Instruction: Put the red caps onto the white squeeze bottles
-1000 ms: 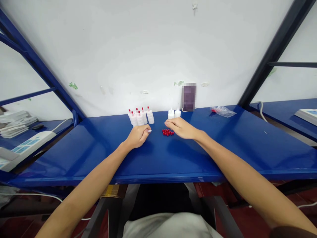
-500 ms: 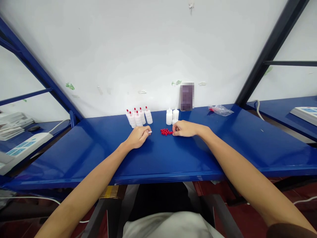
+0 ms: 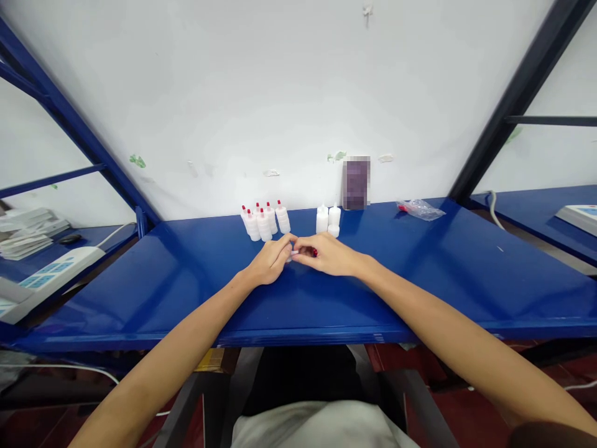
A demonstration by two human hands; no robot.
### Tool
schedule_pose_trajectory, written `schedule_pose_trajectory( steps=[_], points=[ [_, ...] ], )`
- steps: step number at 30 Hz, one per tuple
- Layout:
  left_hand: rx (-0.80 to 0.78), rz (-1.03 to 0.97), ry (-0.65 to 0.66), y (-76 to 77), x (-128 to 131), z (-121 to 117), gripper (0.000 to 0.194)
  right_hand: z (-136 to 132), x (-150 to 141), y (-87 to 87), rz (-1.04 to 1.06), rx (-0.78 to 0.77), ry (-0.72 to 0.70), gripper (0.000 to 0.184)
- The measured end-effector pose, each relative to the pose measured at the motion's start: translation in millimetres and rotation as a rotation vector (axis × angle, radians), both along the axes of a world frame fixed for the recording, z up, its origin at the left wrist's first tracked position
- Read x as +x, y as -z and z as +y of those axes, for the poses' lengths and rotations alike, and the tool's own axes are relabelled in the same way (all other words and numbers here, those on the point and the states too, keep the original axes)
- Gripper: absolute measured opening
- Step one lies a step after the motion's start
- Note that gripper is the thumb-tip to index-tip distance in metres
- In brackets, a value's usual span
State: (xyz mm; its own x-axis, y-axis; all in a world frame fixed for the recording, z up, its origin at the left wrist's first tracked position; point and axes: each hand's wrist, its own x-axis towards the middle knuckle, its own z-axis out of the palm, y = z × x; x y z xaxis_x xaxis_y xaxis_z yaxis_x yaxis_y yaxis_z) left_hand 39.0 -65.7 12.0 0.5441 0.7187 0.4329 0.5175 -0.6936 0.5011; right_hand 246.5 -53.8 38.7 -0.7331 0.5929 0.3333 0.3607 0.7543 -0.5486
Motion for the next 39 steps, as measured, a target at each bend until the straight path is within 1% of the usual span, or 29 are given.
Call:
schedule_pose_trajectory(
  steps=[2,4,6,8,10,12,15,18,22,25,27,29,32,33,35,37,39],
  points=[
    [-0.013,-0.072,0.006,0.8,-1,0,0.034,-2,-5,3.1,0.036,0.026,-0.006,0.029],
    [-0.01,-0.114,-0.025,2.4,-3,3,0.038,2,-1,2.7,0.08,0.081,0.064,0.029],
    [0.007,-0.118,-0.066,4.5,-6,6,0.042,10,10,0.1,0.135,0.166,0.239,0.027],
    [0.011,-0.102,-0.104,6.7,-9,10,0.05,21,24,-2.8,0.176,0.255,0.467,0.022],
    [-0.006,-0.089,-0.137,8.3,-11,13,0.054,34,36,-4.2,0.157,0.312,0.657,0.017],
    [-0.023,-0.084,-0.158,9.2,-12,14,0.053,44,44,-3.6,0.083,0.314,0.772,0.014],
    [-0.007,-0.061,-0.159,9.3,-12,15,0.05,54,48,1.6,-0.037,0.263,0.826,0.014],
    [0.01,-0.059,-0.153,9.0,-13,15,0.045,60,48,9.8,-0.104,0.207,0.81,0.016],
    [-0.008,-0.096,-0.152,8.2,-14,16,0.031,68,51,17.1,-0.115,0.17,0.775,0.024],
    [-0.009,-0.083,-0.137,7.1,-12,16,0.023,68,53,15.1,-0.08,0.242,0.788,0.035],
    [0.012,-0.076,-0.1,6.8,-9,15,0.024,62,49,11.2,-0.04,0.316,0.771,0.04],
    [0.031,-0.078,-0.073,6.8,-6,14,0.026,50,40,7.8,0.01,0.335,0.682,0.045],
    [0.017,-0.067,-0.059,7.0,-1,11,0.031,25,18,6.3,0.017,0.239,0.439,0.048],
    [0.005,-0.059,-0.052,6.8,0,9,0.032,17,10,6.7,-0.011,0.201,0.359,0.046],
    [-0.023,-0.052,-0.041,6.3,2,7,0.033,4,-3,8.2,-0.074,0.19,0.23,0.03],
    [-0.07,-0.058,-0.021,5.9,3,6,0.033,-3,-11,9.5,-0.156,0.262,0.137,0.021],
    [-0.145,-0.075,0.012,6.0,3,5,0.03,-5,-13,9.9,-0.241,0.367,0.089,0.021]
  ],
)
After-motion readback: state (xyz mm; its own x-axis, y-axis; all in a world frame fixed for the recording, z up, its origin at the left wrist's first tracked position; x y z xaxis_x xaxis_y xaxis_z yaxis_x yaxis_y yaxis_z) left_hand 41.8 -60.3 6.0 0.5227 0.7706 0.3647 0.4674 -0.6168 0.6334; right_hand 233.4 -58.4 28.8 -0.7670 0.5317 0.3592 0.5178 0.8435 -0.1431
